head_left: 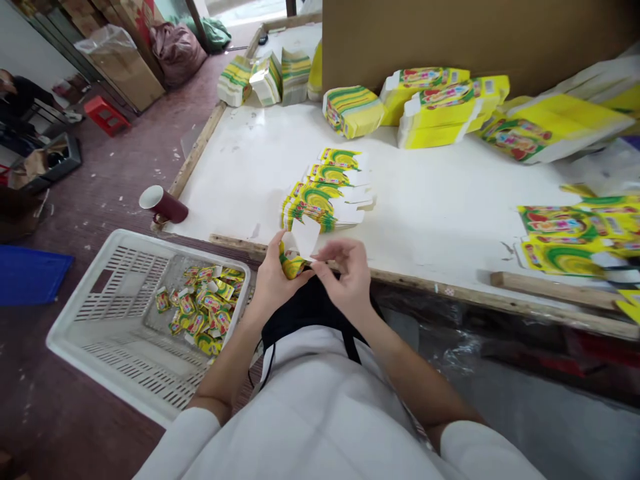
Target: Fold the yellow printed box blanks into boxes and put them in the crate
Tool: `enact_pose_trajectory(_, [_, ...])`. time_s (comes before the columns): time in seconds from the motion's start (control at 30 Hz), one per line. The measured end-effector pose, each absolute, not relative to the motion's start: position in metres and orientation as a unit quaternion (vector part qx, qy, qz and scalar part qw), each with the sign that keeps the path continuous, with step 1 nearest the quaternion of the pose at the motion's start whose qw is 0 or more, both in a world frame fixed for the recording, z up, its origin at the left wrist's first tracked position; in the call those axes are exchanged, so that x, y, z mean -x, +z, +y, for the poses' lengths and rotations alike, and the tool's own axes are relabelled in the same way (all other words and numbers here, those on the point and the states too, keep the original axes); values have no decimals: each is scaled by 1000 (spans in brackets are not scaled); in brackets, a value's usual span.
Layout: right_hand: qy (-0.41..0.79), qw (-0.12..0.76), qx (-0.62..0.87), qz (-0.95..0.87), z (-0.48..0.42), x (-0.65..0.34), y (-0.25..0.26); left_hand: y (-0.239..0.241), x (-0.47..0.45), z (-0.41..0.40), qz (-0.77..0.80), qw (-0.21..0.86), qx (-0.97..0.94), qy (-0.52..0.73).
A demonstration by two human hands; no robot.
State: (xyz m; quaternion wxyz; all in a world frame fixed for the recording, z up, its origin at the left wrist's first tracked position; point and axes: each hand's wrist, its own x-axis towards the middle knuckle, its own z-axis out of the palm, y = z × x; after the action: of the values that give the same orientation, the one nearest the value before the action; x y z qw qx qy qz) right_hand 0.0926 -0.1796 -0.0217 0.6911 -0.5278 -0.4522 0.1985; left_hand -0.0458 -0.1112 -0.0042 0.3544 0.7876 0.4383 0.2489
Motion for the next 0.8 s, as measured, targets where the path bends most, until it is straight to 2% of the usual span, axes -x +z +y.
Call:
enact_pose_trajectory(0.07, [347,694,511,-370,-172,-102,-19,-7,48,-113,401,336,-814,253])
enact_pose_trajectory(0.17, [592,617,453,-251,-159,-114,-18,-12,49,-115,335,302,-842,298])
enact_pose_trajectory(0.27, [718,569,374,-145,-154,-114,-25,-17,49,-117,305,262,-850,340])
enact_pose_trajectory(0.43, [697,620,300,-202,-166,-100,-34,-18,51,-114,345,284,-835,320])
enact_pose_trajectory(0.53, [651,644,334,-223,-169,-96,-31,-19,48,-112,353,286,-832,318])
enact_pose_trajectory(0.67, [655,618,388,-196,-162,-97,-28,-26,44,-112,303,247,-866,312])
enact_pose_trajectory(0.8, [621,595,436,-265,-158,-97,-38,-28,46,-113,332,235,-874,266])
